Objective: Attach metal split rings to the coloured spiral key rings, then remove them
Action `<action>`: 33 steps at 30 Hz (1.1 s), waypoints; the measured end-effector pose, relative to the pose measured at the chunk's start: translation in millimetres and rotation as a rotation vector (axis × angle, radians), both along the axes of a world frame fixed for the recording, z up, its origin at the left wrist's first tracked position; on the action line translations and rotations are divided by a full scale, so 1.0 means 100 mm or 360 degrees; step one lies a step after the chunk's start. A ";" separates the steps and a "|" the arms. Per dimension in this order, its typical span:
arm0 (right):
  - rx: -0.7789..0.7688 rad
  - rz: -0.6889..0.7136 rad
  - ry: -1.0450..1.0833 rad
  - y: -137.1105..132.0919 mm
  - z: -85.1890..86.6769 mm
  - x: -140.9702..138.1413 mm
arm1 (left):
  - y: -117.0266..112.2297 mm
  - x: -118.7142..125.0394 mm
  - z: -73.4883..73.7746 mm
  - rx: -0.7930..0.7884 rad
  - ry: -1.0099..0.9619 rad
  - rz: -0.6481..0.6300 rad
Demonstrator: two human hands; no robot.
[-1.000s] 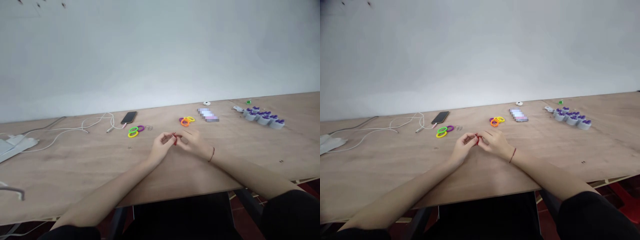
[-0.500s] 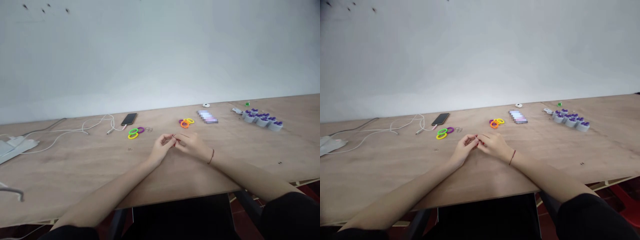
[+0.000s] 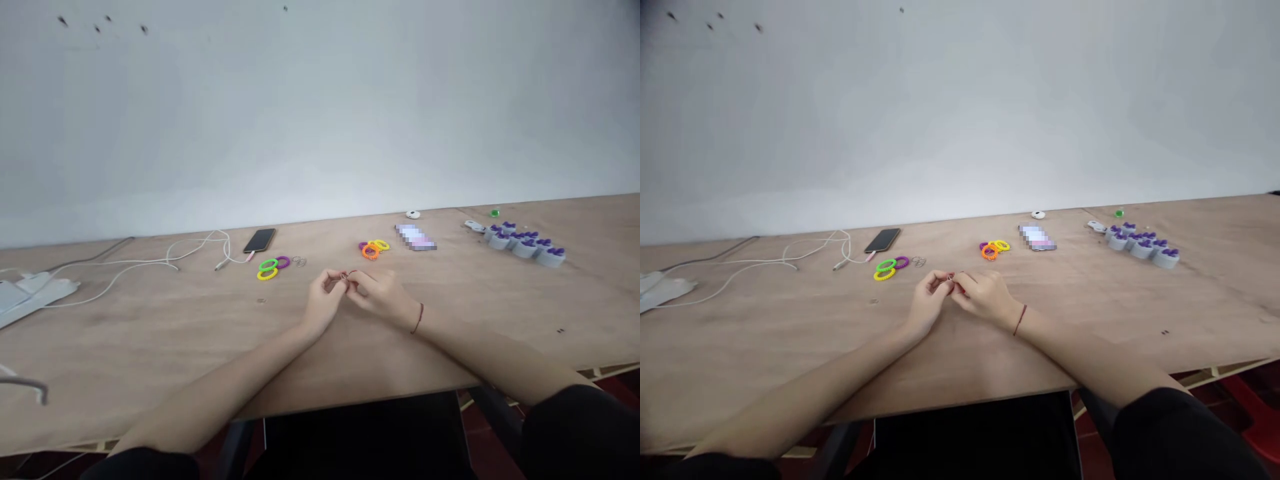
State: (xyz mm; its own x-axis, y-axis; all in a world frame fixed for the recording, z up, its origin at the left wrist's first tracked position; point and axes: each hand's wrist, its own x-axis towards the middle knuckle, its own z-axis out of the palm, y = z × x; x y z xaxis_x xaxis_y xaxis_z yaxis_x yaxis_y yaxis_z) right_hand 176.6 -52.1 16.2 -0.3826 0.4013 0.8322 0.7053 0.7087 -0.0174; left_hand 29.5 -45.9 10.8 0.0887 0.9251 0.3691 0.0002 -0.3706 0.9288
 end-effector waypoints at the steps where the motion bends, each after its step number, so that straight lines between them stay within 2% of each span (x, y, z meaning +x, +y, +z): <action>1: -0.0016 0.0019 -0.0019 -0.01 0.01 0.00 | 0.00 -0.01 0.01 0.0031 0.0023 0.0002; 8: -0.0283 0.0182 -0.0103 -0.01 0.00 0.05 | 0.01 -0.11 0.03 0.0130 0.0230 -0.0148; 11: -0.0250 0.0169 -0.0149 0.00 -0.02 0.05 | 0.01 -0.13 0.06 0.0171 0.0469 -0.0113; 14: -0.0140 0.0116 -0.0188 0.03 -0.04 0.06 | 0.00 -0.13 0.10 0.0246 0.0677 0.0110; 16: -0.0061 0.0084 -0.0231 0.06 -0.06 0.06 | -0.01 -0.14 0.12 0.0285 0.0774 0.0181; 20: 0.0021 0.0091 -0.0293 0.10 -0.10 0.07 | -0.02 -0.16 0.14 0.0360 0.0959 0.0113; 22: -0.0026 0.0147 -0.0288 0.10 -0.10 0.07 | -0.02 -0.18 0.14 0.0376 0.0994 0.0090; 25: -0.0376 0.0261 -0.0010 0.09 -0.06 0.07 | -0.01 -0.20 0.15 0.0342 0.0966 0.0008; 29: -0.1084 0.0385 0.0786 0.10 0.03 0.08 | -0.01 -0.19 0.16 0.0274 0.0835 -0.0132; 31: -0.1488 0.0615 0.0967 0.13 0.03 0.08 | -0.03 -0.18 0.16 0.0245 0.0784 -0.0207; 33: -0.1923 0.0905 0.0972 0.15 0.01 0.06 | -0.05 -0.17 0.17 0.0212 0.0770 -0.0280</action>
